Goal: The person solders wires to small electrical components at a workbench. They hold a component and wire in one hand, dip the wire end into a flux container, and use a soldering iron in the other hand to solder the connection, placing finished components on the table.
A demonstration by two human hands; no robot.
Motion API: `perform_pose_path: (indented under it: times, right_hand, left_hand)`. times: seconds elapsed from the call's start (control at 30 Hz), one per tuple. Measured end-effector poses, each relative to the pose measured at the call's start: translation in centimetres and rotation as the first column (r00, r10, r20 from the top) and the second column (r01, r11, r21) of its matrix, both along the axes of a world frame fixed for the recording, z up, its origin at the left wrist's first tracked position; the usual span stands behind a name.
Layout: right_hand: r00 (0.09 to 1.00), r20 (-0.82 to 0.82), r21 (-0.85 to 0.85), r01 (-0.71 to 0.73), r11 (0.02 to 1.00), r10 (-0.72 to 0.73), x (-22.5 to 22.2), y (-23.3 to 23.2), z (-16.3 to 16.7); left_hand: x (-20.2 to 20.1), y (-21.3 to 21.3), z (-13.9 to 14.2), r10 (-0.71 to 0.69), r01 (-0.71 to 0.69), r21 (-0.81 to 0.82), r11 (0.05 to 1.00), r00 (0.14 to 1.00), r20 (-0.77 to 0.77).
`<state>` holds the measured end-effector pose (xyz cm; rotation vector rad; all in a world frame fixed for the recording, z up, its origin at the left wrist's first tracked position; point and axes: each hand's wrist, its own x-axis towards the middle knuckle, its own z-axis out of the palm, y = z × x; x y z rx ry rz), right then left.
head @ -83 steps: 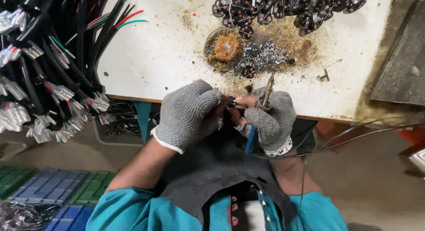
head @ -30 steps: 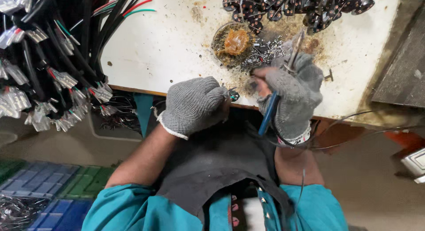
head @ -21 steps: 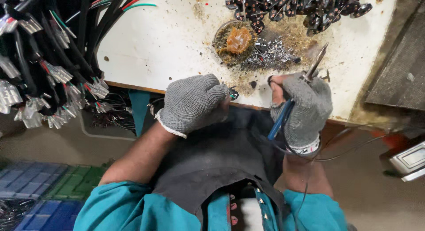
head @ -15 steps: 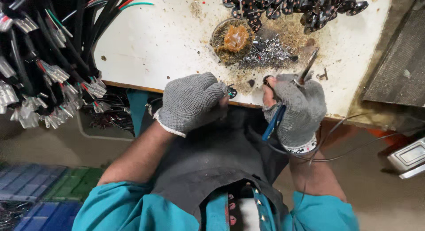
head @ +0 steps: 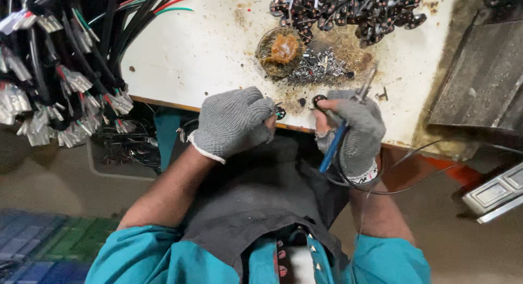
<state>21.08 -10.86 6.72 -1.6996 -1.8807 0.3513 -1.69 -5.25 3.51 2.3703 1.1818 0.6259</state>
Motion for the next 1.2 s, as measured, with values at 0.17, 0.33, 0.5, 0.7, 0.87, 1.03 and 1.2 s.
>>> perform_pose_path:
  times: [0.17,0.33,0.5,0.7,0.87,1.03,1.2]
  right_hand:
    - [0.979,-0.189,-0.146,0.049,0.988,-0.076,-0.2,0.1,-0.1]
    - [0.997,-0.068,0.015,-0.036,0.999,0.037,-0.5,0.4,0.4]
    - [0.944,-0.314,-0.125,0.071,0.99,-0.107,-2.8,-1.0,0.9]
    - [0.97,-0.244,0.069,0.029,0.997,-0.011,-4.6,-2.3,0.3]
    - [0.907,-0.403,0.224,-0.035,0.974,0.125,-5.4,-2.0,-0.8]
    - [0.953,-0.302,0.083,0.009,0.997,0.016,-5.0,-2.5,-1.1]
    - [0.914,-0.4,0.086,0.103,0.991,-0.06,-4.8,-2.9,-1.7]
  left_hand:
    - [-0.4,-0.4,-0.5,-0.004,0.005,-0.005,1.0,1.0,0.014]
    - [-0.5,-0.3,-0.4,-0.013,0.014,0.014,1.0,1.0,-0.016]
    - [-0.6,-0.3,-0.4,0.0,0.0,0.001,1.0,1.0,0.002]
    - [-0.7,-0.6,-0.6,-0.005,0.005,-0.02,1.0,0.999,-0.033]
    - [-0.6,-0.7,-0.5,0.008,-0.008,-0.018,1.0,1.0,-0.003]
    - [-0.6,-0.7,-0.5,0.011,-0.011,-0.012,1.0,1.0,-0.001]
    - [-0.6,-0.6,-0.5,0.016,-0.016,-0.03,0.999,1.0,-0.003]
